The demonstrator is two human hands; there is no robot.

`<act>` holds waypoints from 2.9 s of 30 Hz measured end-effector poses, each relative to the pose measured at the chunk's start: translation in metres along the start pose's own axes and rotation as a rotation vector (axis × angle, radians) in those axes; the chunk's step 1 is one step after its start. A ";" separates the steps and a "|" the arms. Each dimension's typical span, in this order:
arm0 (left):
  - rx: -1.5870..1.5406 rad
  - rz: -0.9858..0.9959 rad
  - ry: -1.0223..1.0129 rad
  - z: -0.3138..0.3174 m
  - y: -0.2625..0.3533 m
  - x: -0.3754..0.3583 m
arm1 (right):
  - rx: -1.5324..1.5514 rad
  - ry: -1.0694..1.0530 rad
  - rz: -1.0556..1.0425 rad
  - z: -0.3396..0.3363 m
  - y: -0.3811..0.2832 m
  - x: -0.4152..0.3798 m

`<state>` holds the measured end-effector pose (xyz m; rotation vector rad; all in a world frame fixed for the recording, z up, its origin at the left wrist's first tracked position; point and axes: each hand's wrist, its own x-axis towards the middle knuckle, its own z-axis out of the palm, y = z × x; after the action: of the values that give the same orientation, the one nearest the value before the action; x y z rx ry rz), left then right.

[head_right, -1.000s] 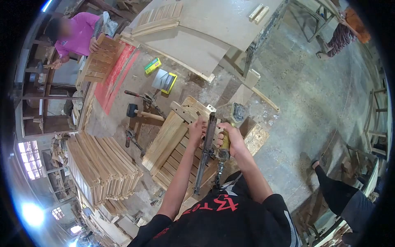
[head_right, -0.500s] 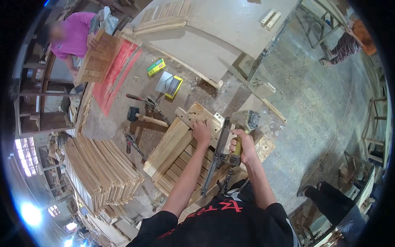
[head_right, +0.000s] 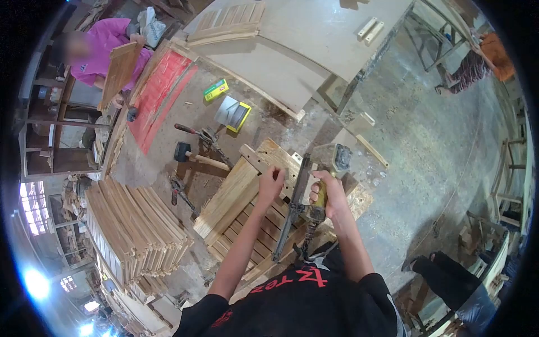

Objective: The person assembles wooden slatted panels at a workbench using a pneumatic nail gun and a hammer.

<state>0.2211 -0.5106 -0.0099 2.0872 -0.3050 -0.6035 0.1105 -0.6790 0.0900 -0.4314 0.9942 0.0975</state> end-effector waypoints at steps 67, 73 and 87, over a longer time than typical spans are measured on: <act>-1.870 -0.461 -0.035 0.018 -0.032 -0.094 | -0.150 -0.495 0.259 -0.014 0.025 0.089; -1.809 -0.360 0.006 0.056 -0.068 -0.098 | -0.987 -0.042 -0.100 -0.047 0.042 0.133; -1.943 -0.408 0.234 0.080 -0.047 -0.106 | -1.704 -0.227 -0.507 -0.079 0.114 0.053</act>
<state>0.0883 -0.4956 -0.0543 0.2682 0.6672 -0.4716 0.0463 -0.6120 -0.0261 -2.1457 0.3259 0.5253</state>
